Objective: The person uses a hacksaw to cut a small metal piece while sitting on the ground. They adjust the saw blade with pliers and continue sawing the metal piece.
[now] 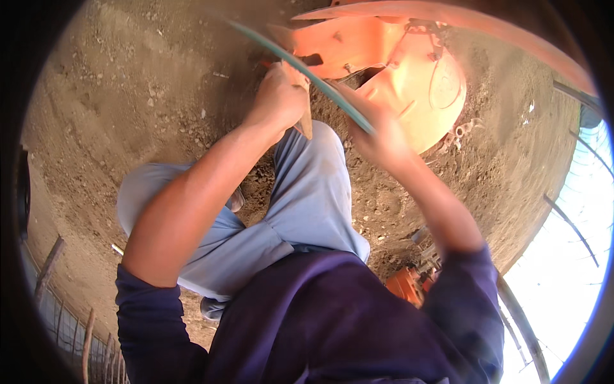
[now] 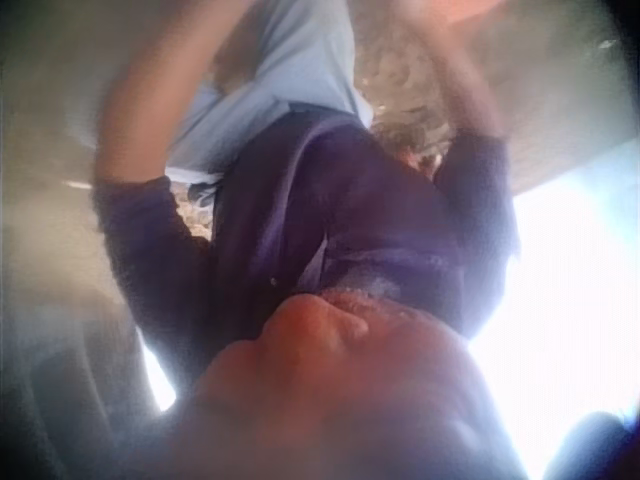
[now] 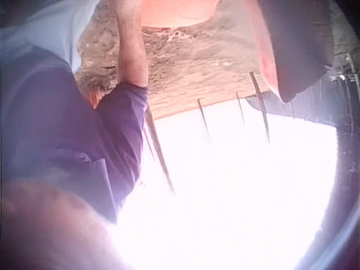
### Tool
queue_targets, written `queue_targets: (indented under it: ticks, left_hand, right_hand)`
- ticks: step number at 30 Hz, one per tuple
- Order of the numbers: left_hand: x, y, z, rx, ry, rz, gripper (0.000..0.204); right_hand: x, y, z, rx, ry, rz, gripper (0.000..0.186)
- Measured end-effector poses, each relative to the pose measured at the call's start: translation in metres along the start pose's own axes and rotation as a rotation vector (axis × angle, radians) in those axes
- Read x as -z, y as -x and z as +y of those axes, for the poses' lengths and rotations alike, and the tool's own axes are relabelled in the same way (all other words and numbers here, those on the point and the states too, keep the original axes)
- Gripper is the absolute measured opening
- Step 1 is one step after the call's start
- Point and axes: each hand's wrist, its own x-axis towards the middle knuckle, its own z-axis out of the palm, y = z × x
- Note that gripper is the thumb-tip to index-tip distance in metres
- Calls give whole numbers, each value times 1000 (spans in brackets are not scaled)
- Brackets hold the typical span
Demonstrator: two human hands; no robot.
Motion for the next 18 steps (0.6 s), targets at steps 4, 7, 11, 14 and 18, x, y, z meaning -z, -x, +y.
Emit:
queue_targets:
  ticks: [4,7,11,14,18]
  left_hand:
    - [8,9,12,82,-111,-3,60]
    - [9,9,16,127,-78,-14,63]
    - [3,10,19,209,-72,30,67]
    - [4,16,25,129,-69,46,57]
    - [11,17,24,161,-100,51,48]
  right_hand:
    - [-14,-26,-8,36,-143,32,47]
    - [16,22,-10,-181,-21,-87,49]
    - [22,36,-4,-128,37,-93,50]
    - [-13,-29,-16,-67,-46,-56,52]
    - [-6,-12,-6,46,-6,20,50]
